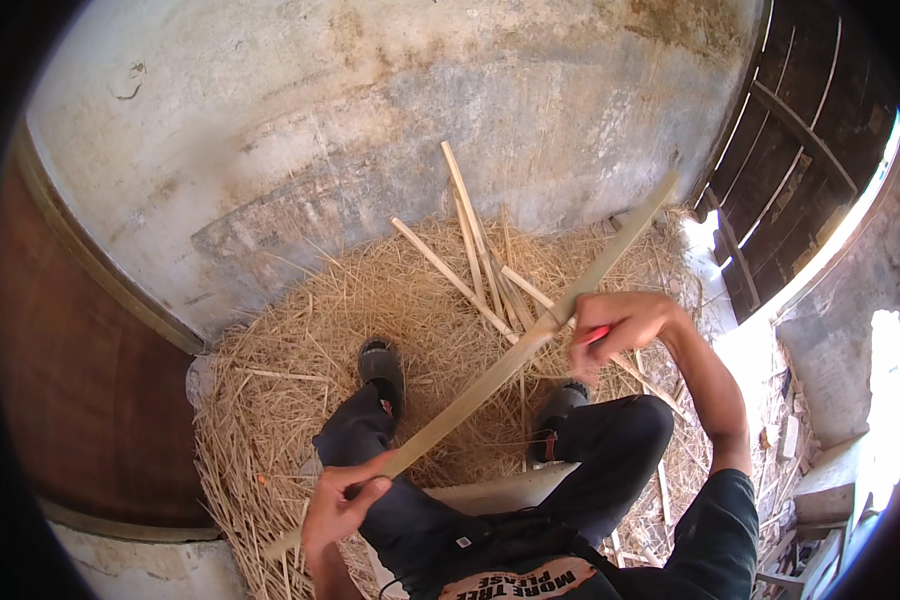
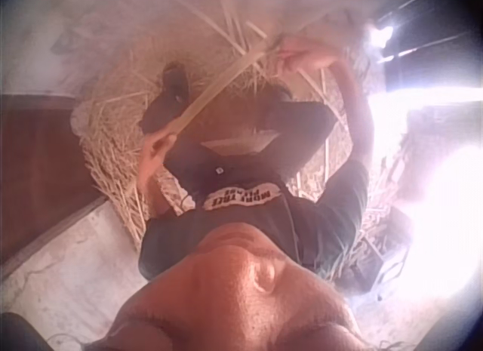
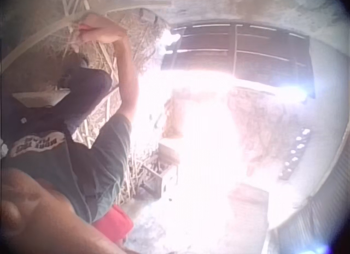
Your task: The person sits on a straw-covered floor and uses a red utility knife to shave thin strips from a long bamboo pole. They hold the pole with their left hand and scrape the blade along its length with their right hand, producing wood shavings that fall onto the straw.
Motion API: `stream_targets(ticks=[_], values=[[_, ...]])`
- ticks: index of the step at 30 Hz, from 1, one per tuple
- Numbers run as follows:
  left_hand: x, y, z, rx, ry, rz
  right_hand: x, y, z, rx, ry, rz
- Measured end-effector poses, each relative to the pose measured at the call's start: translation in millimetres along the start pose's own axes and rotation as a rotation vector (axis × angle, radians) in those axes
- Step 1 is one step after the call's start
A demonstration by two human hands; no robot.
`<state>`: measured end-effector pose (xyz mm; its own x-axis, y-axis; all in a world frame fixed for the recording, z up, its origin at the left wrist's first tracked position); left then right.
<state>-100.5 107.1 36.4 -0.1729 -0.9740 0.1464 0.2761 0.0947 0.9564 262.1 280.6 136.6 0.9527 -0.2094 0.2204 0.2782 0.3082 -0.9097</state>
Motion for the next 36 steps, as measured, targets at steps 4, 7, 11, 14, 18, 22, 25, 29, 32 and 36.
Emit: stream_targets(ticks=[4, 7, 11, 14, 18, 22, 25, 29, 32, 36], values=[[10.4, -15.7, 33.3, -0.022, -0.018, 0.080, 24.4, 9.0, 7.8, -0.020, 0.129, -0.111], [18.1, -18.5, 42.3, 0.047, 0.023, 0.048, 26.8, 20.8, 16.1, -0.099, 0.097, -0.089], [23.1, -37.6, 64.3, 0.025, 0.094, 0.068, 84.3, 77.8, 51.3, -0.181, 0.278, 0.138], [51.5, -68.4, 115.5, -0.031, 0.417, 0.157, 179.2, 91.5, 93.8, -0.280, 0.710, 0.499], [69.9, -77.8, 132.2, 0.145, 0.670, 0.163, 288.0, 133.9, 121.5, -0.337, 1.369, 0.002], [47.9, -79.3, 105.7, 0.388, 0.582, 0.079, 332.9, 174.4, 116.9, 0.945, 1.388, -1.252], [33.2, -52.9, 68.3, 0.428, 0.461, 0.015, 254.6, 154.4, 92.7, 0.748, 1.562, -0.901], [-6.3, -19.9, -1.8, 0.568, 0.102, 0.013, 122.0, 81.1, 47.2, 0.430, 1.562, -0.351], [-25.0, 0.2, -49.2, 0.704, -0.058, 0.042, 59.7, 11.9, 4.8, 0.321, 1.441, -0.191], [-38.7, 23.3, -81.3, 0.714, -0.152, 0.027, 12.4, -36.5, -40.1, 0.446, 1.304, 0.038]])
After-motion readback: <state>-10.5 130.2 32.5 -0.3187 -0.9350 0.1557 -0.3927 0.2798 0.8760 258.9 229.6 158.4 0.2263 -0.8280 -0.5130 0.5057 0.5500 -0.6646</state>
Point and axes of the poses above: each hand's wrist, its own x-axis away from the middle knuckle, its own z-axis out of the back of the hand, y = z × x, the point moved 7 cm from there along -x, towards the middle knuckle, and after that the axes turned 2 degrees about x, right-handed, at the moved point
